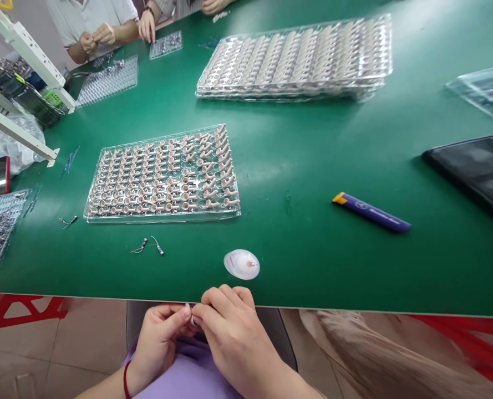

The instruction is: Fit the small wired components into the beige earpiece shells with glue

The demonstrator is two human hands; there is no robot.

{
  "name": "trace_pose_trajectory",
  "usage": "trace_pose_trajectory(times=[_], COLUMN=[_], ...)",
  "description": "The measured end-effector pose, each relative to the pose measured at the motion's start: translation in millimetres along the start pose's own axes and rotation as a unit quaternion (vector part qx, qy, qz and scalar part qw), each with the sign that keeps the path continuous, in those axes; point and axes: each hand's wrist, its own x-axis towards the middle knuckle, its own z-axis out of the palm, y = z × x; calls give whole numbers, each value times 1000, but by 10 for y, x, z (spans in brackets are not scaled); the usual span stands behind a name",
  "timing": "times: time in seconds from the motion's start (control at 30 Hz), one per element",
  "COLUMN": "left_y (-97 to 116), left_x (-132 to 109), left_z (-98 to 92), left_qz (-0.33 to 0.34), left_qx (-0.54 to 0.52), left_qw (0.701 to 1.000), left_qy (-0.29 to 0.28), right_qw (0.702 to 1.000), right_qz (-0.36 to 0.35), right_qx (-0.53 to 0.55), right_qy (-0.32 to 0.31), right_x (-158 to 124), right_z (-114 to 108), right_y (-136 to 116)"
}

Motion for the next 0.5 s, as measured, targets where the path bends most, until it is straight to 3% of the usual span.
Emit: trace_pose_trajectory(times=[0.13,0.23,0.4,0.5], left_y=[111,228,460,701], left_x=[-50,-110,-153,-19], left_z=[-104,-121,-45,8], left_qz=[-37,-10,107,240], left_qx=[39,63,154,271], left_qw=[997,994,980,929], left_qy=[-61,-86,-58,-76], right_qw=[999,997,988,985], right_qz=[-26,-51,-95,-87], right_qx=[24,39,74,94], right_qy=[14,40,94,115], right_x=[9,22,60,44], right_z=[-40,-46,-43,-54], right_y=[5,-1,-4,22])
